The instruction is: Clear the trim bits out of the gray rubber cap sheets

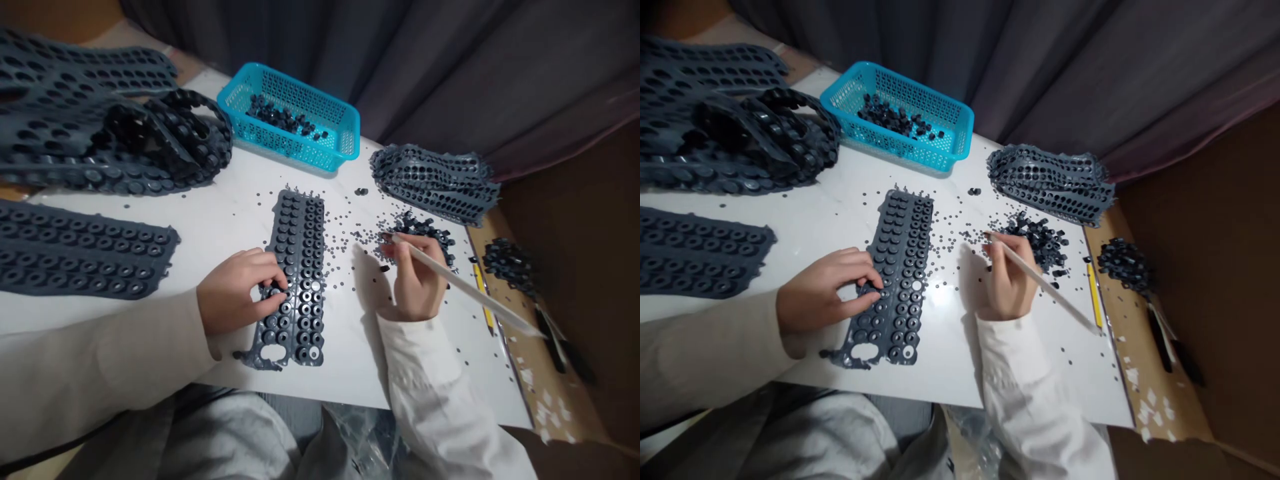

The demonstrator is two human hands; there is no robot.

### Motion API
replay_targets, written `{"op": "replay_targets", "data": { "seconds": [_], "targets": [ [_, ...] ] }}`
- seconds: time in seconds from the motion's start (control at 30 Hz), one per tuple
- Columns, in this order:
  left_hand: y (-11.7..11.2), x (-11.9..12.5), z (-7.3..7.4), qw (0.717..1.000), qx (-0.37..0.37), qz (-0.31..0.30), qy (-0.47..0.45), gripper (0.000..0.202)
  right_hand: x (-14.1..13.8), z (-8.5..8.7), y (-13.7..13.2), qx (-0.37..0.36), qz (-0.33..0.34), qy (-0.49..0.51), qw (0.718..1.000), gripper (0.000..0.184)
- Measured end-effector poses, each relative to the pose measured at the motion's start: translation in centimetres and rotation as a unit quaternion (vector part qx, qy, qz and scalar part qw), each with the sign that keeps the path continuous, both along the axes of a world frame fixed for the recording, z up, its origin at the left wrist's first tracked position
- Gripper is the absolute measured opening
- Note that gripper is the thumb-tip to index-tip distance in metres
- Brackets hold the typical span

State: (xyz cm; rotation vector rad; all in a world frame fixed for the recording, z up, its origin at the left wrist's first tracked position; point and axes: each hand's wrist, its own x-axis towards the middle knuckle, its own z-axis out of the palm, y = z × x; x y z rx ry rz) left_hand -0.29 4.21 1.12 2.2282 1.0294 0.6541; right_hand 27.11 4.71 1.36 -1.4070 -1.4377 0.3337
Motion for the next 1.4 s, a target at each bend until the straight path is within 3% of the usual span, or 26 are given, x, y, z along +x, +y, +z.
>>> {"op": "replay_targets", "data": {
  "seconds": [0.13, 0.2, 0.27, 0.37, 0.5, 0.6, 1.07, 1.13, 1.3, 1.4],
  "targets": [
    [0.1, -0.2, 0.1, 1.000, -0.012, 0.022, -0.002, 0.007, 4.3, 0.2, 0.9, -0.093, -0.065, -0.108, 0.988, 0.021],
    [0.1, -0.2, 0.0, 0.999, -0.013, 0.038, 0.003, 0.007, 4.5, 0.5, 0.8, -0.089, -0.092, -0.140, 0.982, 0.021],
    [0.2, -0.2, 0.0, 0.999, -0.011, 0.049, 0.007, 0.007, 3.4, 1.0, 0.4, -0.070, -0.077, -0.131, 0.986, 0.020],
    [0.2, -0.2, -0.1, 0.998, -0.007, 0.053, 0.016, 0.005, 0.0, 1.3, -0.3, -0.050, 0.068, -0.052, 0.995, 0.012],
    [0.3, -0.2, -0.1, 0.998, 0.001, 0.061, 0.030, 0.005, -4.7, 0.9, -1.1, -0.021, 0.330, -0.046, 0.943, 0.016],
    [0.2, -0.1, -0.1, 0.997, 0.001, 0.071, 0.030, 0.007, -6.5, 0.4, -1.2, -0.021, 0.396, -0.077, 0.915, 0.017],
    [0.0, 0.1, -0.2, 0.995, 0.000, 0.089, 0.033, 0.009, -6.4, -0.1, -0.6, 0.036, 0.398, -0.157, 0.903, 0.012],
    [-0.1, 0.2, -0.3, 0.995, -0.003, 0.092, 0.040, 0.010, -6.3, -0.3, -0.4, 0.065, 0.395, -0.215, 0.891, 0.009],
    [-0.1, 0.2, -0.3, 0.993, -0.008, 0.100, 0.054, 0.012, -6.0, -0.4, -0.1, 0.137, 0.407, -0.359, 0.829, 0.010],
    [0.0, 0.3, -0.2, 0.993, -0.011, 0.097, 0.065, 0.011, -6.1, -0.2, -0.1, 0.157, 0.392, -0.402, 0.812, 0.011]
  ]
}}
